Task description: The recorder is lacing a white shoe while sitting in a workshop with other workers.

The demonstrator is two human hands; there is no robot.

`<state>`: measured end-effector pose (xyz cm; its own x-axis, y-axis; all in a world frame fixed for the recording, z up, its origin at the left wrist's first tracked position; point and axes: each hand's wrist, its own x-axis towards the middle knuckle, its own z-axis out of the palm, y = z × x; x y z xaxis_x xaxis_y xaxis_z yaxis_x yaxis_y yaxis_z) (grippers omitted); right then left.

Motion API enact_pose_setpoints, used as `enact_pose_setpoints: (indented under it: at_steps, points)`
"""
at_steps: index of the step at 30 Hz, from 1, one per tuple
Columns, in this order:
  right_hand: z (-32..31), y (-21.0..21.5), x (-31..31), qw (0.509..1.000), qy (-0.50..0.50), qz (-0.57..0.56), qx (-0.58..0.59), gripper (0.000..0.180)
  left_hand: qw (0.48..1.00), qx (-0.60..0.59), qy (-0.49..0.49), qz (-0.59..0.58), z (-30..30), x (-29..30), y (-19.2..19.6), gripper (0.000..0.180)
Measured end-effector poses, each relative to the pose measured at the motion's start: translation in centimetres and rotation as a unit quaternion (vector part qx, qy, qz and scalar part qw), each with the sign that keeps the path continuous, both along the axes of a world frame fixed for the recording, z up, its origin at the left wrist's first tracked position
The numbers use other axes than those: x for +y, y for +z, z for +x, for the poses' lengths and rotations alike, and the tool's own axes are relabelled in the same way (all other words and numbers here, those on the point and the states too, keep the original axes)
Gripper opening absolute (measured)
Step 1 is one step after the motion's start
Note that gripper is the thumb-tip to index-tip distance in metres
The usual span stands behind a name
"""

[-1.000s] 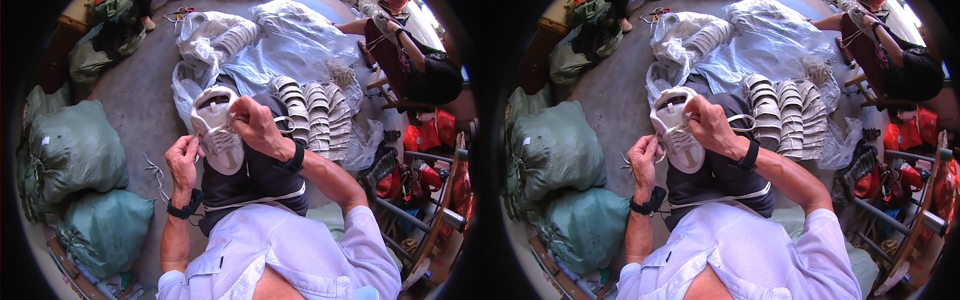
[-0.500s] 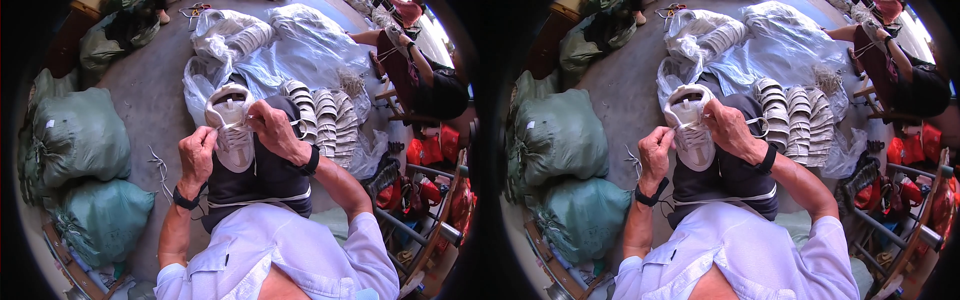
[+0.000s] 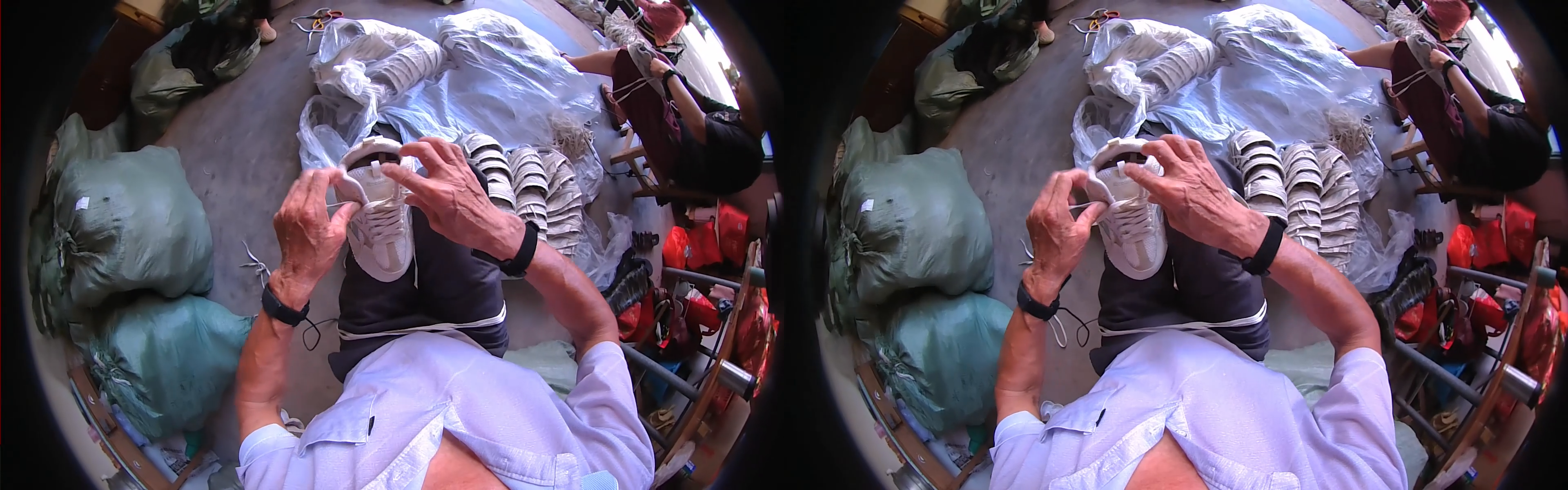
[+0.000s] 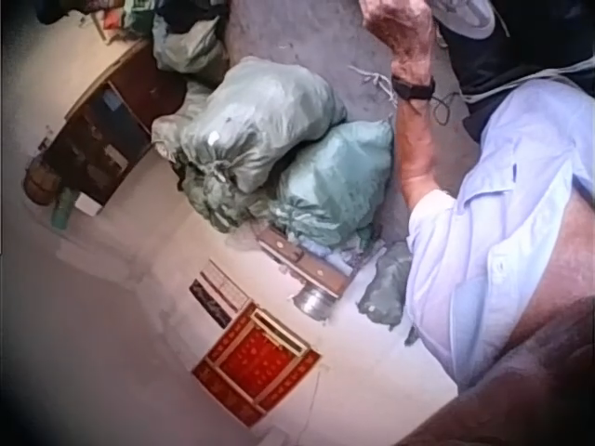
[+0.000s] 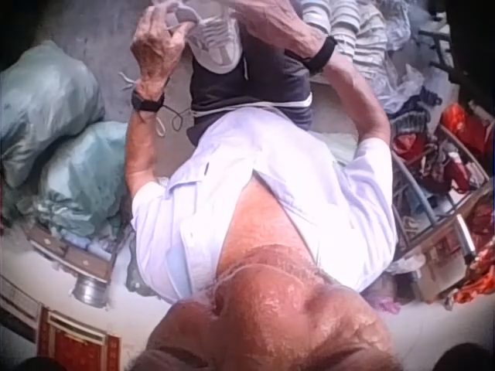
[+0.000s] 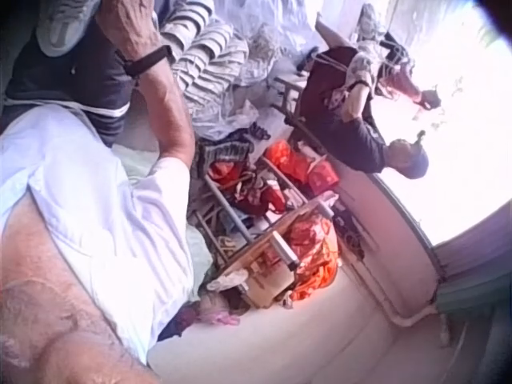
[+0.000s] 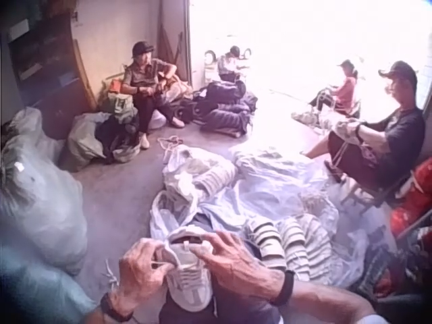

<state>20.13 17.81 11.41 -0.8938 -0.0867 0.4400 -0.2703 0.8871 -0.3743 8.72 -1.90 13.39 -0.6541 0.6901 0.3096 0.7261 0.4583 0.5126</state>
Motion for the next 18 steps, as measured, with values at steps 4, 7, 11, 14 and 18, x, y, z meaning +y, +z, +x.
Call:
enact_pose_setpoints:
  at_steps: [4,7,11,14,18]
  points:
    - [-2.2,-1.2,1.3,0.996,0.086,-0.009,-0.010,0.031,0.971,0.077,-0.217,-0.059,-3.1,-0.3,0.4,0.033]
    - [-2.4,-1.1,2.3,0.993,0.113,-0.011,-0.036,0.028,0.959,0.008,-0.270,-0.092,-4.8,0.1,0.7,0.022]
    - [-2.4,-0.8,2.1,0.990,0.109,-0.036,-0.087,0.020,0.939,0.033,-0.298,-0.171,-4.7,0.2,0.3,0.019]
    - [-2.8,-0.9,0.6,0.991,0.075,-0.001,-0.113,0.015,0.953,0.005,-0.215,-0.212,-3.5,1.0,-0.1,0.019]
    - [-3.5,-1.1,-0.5,0.994,0.029,0.029,-0.103,0.013,0.977,-0.167,-0.111,-0.067,-2.9,1.4,-2.2,0.016]
